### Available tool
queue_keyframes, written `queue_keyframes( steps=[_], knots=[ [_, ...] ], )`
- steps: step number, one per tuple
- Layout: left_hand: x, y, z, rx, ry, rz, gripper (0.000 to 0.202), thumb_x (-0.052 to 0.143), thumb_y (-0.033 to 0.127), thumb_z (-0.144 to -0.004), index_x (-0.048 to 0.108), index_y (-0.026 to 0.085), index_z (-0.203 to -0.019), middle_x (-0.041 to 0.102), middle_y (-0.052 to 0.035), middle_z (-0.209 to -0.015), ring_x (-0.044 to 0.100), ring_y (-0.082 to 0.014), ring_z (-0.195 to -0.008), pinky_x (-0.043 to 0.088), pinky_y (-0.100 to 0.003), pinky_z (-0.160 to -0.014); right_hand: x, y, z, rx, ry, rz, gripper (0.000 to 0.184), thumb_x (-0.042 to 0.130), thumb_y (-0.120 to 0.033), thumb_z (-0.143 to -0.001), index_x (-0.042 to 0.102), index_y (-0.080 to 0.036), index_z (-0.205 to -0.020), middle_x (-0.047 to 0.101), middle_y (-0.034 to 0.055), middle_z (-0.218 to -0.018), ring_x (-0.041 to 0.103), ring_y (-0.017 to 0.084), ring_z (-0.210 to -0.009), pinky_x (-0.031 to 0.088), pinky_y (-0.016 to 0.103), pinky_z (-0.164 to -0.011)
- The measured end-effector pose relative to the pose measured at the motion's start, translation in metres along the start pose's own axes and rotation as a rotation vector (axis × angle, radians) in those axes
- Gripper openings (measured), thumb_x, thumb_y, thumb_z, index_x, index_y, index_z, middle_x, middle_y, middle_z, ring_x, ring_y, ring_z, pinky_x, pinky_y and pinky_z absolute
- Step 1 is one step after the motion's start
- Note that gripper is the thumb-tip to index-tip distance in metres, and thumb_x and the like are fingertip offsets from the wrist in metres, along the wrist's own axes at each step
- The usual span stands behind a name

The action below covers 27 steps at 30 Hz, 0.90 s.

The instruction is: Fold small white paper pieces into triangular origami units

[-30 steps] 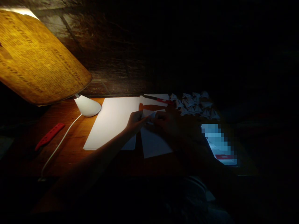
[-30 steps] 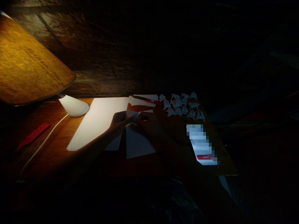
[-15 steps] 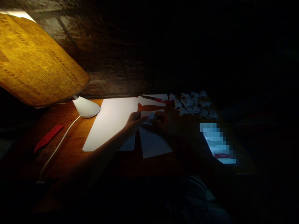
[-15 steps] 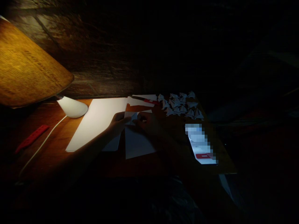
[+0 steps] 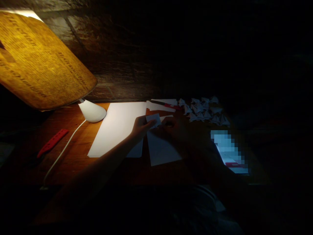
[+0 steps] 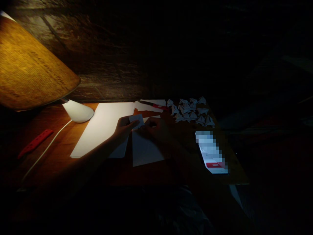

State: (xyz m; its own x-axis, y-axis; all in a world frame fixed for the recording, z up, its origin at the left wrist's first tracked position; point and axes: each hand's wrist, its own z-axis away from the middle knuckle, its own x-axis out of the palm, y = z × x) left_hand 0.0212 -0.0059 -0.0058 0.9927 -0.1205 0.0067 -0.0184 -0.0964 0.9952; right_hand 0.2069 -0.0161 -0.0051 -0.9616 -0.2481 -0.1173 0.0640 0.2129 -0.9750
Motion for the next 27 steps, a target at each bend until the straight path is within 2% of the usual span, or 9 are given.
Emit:
queue_keyframes(
  steps=[4,9,17,22,27],
  knots=[
    [-0.0023,-0.0024,-0.0005,-0.043,-0.062,0.049,0.036,0.087,0.043,-0.067,0.068,0.013,-0.07,0.064,-0.0005,-0.06,0.057,-0.0102,-0.052,0.043,-0.021,-0.049,-0.003,-0.002,-0.0015,0.03,0.028,-0.111,0.025,0.076,-0.038,-0.075,0.061,-0.021,-0.063,0.057,-0.0028,-0.063,0.051,0.013,-0.062,0.042,0.028,-0.061],
    [-0.0043,-0.0031,-0.0017,-0.106,-0.155,0.074,0.032,0.087,0.037,-0.065,0.072,0.01,-0.076,0.068,-0.0027,-0.065,0.059,-0.0107,-0.055,0.044,-0.021,-0.052,-0.0055,-0.0069,-0.0021,0.083,0.023,-0.181,0.026,0.078,-0.04,-0.073,0.063,-0.021,-0.065,0.057,-0.0034,-0.062,0.05,0.012,-0.058,0.042,0.027,-0.059],
    [-0.0046,-0.0007,-0.0014,-0.091,-0.186,0.087,0.029,0.087,0.035,-0.067,0.071,0.012,-0.073,0.068,-0.0019,-0.064,0.059,-0.0103,-0.054,0.045,-0.021,-0.053,-0.0023,-0.0039,-0.0018,0.072,0.034,-0.173,0.025,0.076,-0.04,-0.074,0.061,-0.021,-0.066,0.056,-0.0033,-0.064,0.048,0.012,-0.06,0.041,0.028,-0.06],
    [-0.0036,-0.0004,0.0007,0.005,-0.161,0.001,0.033,0.086,0.042,-0.072,0.07,0.013,-0.073,0.066,-0.0014,-0.064,0.057,-0.01,-0.055,0.042,-0.021,-0.051,-0.0054,-0.0024,-0.0019,-0.036,-0.026,-0.019,0.021,0.068,-0.037,-0.081,0.06,-0.021,-0.069,0.059,-0.0018,-0.068,0.051,0.014,-0.065,0.041,0.028,-0.063],
    [-0.0015,0.002,0.0021,0.095,-0.153,-0.086,0.038,0.085,0.049,-0.075,0.07,0.015,-0.073,0.067,-0.0025,-0.066,0.057,-0.0107,-0.058,0.041,-0.021,-0.052,-0.0078,-0.0066,0.0017,-0.18,0.045,0.23,0.019,0.064,-0.035,-0.087,0.059,-0.022,-0.074,0.061,0.0004,-0.073,0.053,0.016,-0.069,0.04,0.029,-0.062]
  ],
)
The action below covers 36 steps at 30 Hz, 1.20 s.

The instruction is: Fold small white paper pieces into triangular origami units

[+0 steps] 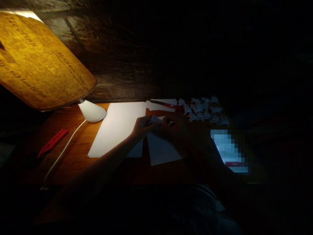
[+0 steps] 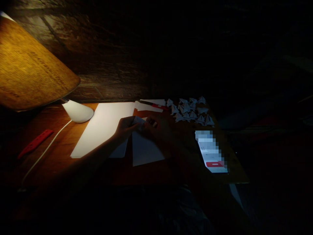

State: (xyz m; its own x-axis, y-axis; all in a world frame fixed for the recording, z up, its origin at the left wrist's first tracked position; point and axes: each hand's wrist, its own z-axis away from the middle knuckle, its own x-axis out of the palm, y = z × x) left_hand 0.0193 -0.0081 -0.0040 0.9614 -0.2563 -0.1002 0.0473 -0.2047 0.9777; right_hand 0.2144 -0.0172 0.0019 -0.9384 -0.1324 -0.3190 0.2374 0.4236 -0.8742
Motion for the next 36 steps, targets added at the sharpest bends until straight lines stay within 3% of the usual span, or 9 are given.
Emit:
queue_keyframes(
  steps=[4,7,13,22,31,36],
  knots=[
    [-0.0011,0.0015,0.0002,0.021,0.043,-0.03,0.036,0.085,0.047,-0.075,0.068,0.016,-0.068,0.065,-0.0013,-0.062,0.056,-0.0112,-0.057,0.042,-0.022,-0.053,0.0005,-0.0054,0.0034,-0.013,-0.023,0.088,0.016,0.07,-0.036,-0.087,0.065,-0.023,-0.079,0.064,0.0006,-0.076,0.053,0.015,-0.068,0.04,0.029,-0.061],
    [-0.0017,0.0024,-0.0004,0.05,0.038,-0.042,0.03,0.084,0.044,-0.076,0.072,0.017,-0.073,0.07,-0.0032,-0.072,0.062,-0.0135,-0.067,0.048,-0.024,-0.062,0.0011,-0.0067,0.0036,-0.018,-0.027,0.137,0.015,0.074,-0.035,-0.085,0.067,-0.023,-0.079,0.065,0.0004,-0.076,0.053,0.015,-0.066,0.038,0.03,-0.06],
    [-0.0016,0.0023,-0.0016,0.095,0.017,-0.068,0.024,0.083,0.039,-0.073,0.073,0.018,-0.077,0.07,-0.0028,-0.074,0.063,-0.0143,-0.07,0.049,-0.025,-0.067,-0.0004,-0.0079,0.0015,-0.052,-0.004,0.155,0.022,0.074,-0.031,-0.084,0.062,-0.022,-0.068,0.063,0.0002,-0.07,0.052,0.015,-0.064,0.036,0.03,-0.06],
    [-0.006,0.0067,-0.0013,0.2,-0.022,-0.143,0.024,0.082,0.04,-0.077,0.075,0.018,-0.079,0.071,-0.0046,-0.08,0.065,-0.016,-0.076,0.049,-0.028,-0.072,0.0004,-0.0077,0.0034,-0.096,-0.049,0.197,0.03,0.074,-0.037,-0.086,0.059,-0.021,-0.065,0.059,-0.0002,-0.069,0.049,0.014,-0.061,0.029,0.031,-0.059],
    [-0.0055,0.0092,0.0012,0.123,0.044,-0.168,0.023,0.08,0.039,-0.076,0.072,0.018,-0.077,0.065,-0.0007,-0.069,0.056,-0.0123,-0.063,0.042,-0.024,-0.059,0.0036,-0.0042,0.0048,-0.039,-0.039,0.128,0.021,0.075,-0.039,-0.086,0.066,-0.024,-0.076,0.065,0.0014,-0.078,0.054,0.016,-0.069,0.039,0.031,-0.063],
    [-0.0027,0.0067,0.0011,0.072,0.02,-0.108,0.027,0.082,0.041,-0.077,0.072,0.017,-0.077,0.067,-0.002,-0.07,0.059,-0.0122,-0.064,0.043,-0.023,-0.058,0.0028,-0.0109,0.0026,0.076,0.034,-0.017,0.024,0.073,-0.037,-0.085,0.062,-0.023,-0.068,0.065,0.0008,-0.072,0.054,0.016,-0.068,0.043,0.03,-0.063]
  ],
)
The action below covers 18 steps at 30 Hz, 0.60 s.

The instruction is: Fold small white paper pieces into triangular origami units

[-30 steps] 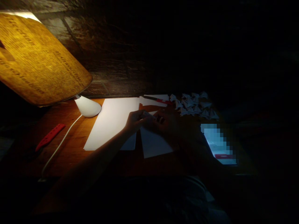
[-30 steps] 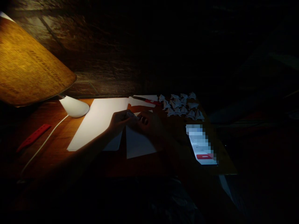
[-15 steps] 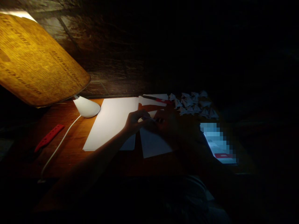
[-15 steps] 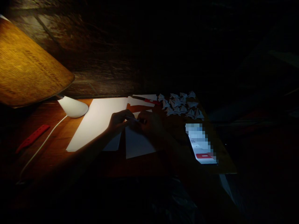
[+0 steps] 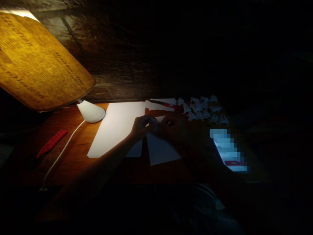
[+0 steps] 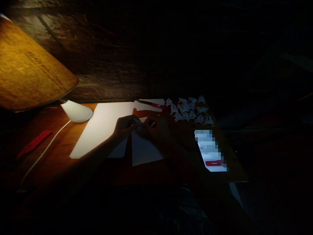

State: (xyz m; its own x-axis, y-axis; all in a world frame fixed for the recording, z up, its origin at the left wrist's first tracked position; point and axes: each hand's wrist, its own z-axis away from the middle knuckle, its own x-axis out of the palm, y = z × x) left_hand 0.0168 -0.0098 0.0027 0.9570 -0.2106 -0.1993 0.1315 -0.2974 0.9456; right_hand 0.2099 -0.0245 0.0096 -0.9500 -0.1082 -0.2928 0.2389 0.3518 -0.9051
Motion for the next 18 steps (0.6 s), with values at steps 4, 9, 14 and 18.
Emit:
queue_keyframes(
  steps=[4,9,14,18],
  knots=[
    [0.001,-0.006,-0.002,-0.071,0.008,0.093,0.037,0.091,0.044,-0.068,0.066,0.016,-0.068,0.06,0.0021,-0.059,0.051,-0.0089,-0.053,0.037,-0.021,-0.05,0.001,0.003,-0.003,0.035,0.05,-0.152,0.026,0.073,-0.039,-0.081,0.062,-0.022,-0.065,0.064,0.001,-0.069,0.057,0.017,-0.069,0.046,0.031,-0.066],
    [0.0,-0.011,-0.005,-0.157,0.03,0.222,0.041,0.093,0.045,-0.062,0.069,0.013,-0.075,0.068,-0.0013,-0.066,0.059,-0.0111,-0.058,0.043,-0.021,-0.052,0.002,0.011,-0.006,0.117,0.062,-0.246,0.026,0.074,-0.044,-0.08,0.061,-0.023,-0.07,0.063,-0.0007,-0.067,0.055,0.016,-0.065,0.047,0.031,-0.065],
    [0.0,-0.011,-0.006,-0.179,0.068,0.217,0.032,0.089,0.038,-0.065,0.071,0.013,-0.075,0.069,-0.0022,-0.067,0.062,-0.0121,-0.059,0.046,-0.022,-0.053,0.005,0.018,-0.005,0.118,-0.007,-0.228,0.022,0.073,-0.039,-0.077,0.059,-0.023,-0.071,0.06,-0.0017,-0.071,0.053,0.015,-0.069,0.045,0.03,-0.066],
    [0.001,-0.011,-0.005,-0.158,0.073,0.231,0.03,0.088,0.034,-0.063,0.073,0.013,-0.077,0.073,-0.0041,-0.073,0.066,-0.0134,-0.065,0.051,-0.023,-0.058,0.005,0.021,-0.004,0.142,-0.129,-0.215,0.019,0.07,-0.035,-0.075,0.057,-0.023,-0.069,0.057,-0.0019,-0.071,0.051,0.015,-0.068,0.043,0.029,-0.065]
  ],
)
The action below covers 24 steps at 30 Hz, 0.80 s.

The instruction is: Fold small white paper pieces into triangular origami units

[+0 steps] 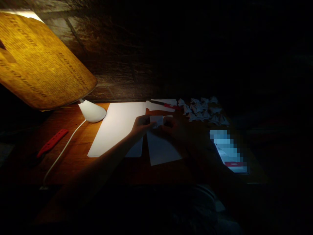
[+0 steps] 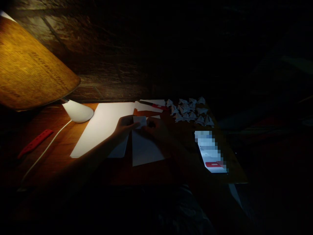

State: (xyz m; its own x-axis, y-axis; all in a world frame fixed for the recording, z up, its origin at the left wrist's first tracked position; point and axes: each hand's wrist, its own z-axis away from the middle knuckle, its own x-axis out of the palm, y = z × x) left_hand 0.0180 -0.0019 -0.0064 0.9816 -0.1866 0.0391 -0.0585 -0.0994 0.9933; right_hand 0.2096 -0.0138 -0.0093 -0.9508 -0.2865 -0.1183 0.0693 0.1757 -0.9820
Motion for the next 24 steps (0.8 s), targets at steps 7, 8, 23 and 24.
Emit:
queue_keyframes(
  steps=[7,8,23,24],
  knots=[
    [0.0005,0.0042,0.0028,-0.035,-0.047,0.01,0.031,0.091,0.037,-0.065,0.078,0.014,-0.082,0.076,-0.0055,-0.077,0.07,-0.0169,-0.072,0.056,-0.026,-0.065,-0.0002,-0.0021,0.0005,-0.064,0.032,0.08,0.014,0.066,-0.027,-0.073,0.057,-0.022,-0.064,0.057,-0.0012,-0.066,0.05,0.015,-0.067,0.041,0.029,-0.064],
    [0.0002,0.0046,0.0029,-0.04,-0.05,0.007,0.031,0.091,0.038,-0.065,0.078,0.015,-0.081,0.076,-0.0051,-0.076,0.07,-0.0168,-0.071,0.055,-0.026,-0.064,0.0004,-0.0015,0.0008,-0.058,0.025,0.074,0.014,0.066,-0.027,-0.073,0.058,-0.022,-0.064,0.058,-0.0011,-0.066,0.051,0.015,-0.067,0.042,0.029,-0.064],
    [-0.0019,-0.0006,0.0008,0.012,-0.057,-0.039,0.046,0.09,0.054,-0.068,0.077,0.011,-0.08,0.075,-0.0059,-0.074,0.066,-0.0156,-0.065,0.05,-0.023,-0.058,0.0019,-0.0032,0.0011,0.075,-0.028,0.064,0.023,0.075,-0.033,-0.073,0.06,-0.02,-0.062,0.06,-0.0011,-0.064,0.053,0.014,-0.063,0.045,0.028,-0.063],
    [-0.0018,0.0006,0.0014,0.016,-0.068,-0.052,0.044,0.089,0.052,-0.069,0.076,0.011,-0.079,0.074,-0.0056,-0.073,0.065,-0.0151,-0.064,0.049,-0.023,-0.058,0.0021,-0.0041,0.0018,0.1,-0.04,0.073,0.023,0.076,-0.034,-0.073,0.062,-0.019,-0.064,0.062,-0.0006,-0.065,0.054,0.014,-0.063,0.045,0.028,-0.061]
  ],
)
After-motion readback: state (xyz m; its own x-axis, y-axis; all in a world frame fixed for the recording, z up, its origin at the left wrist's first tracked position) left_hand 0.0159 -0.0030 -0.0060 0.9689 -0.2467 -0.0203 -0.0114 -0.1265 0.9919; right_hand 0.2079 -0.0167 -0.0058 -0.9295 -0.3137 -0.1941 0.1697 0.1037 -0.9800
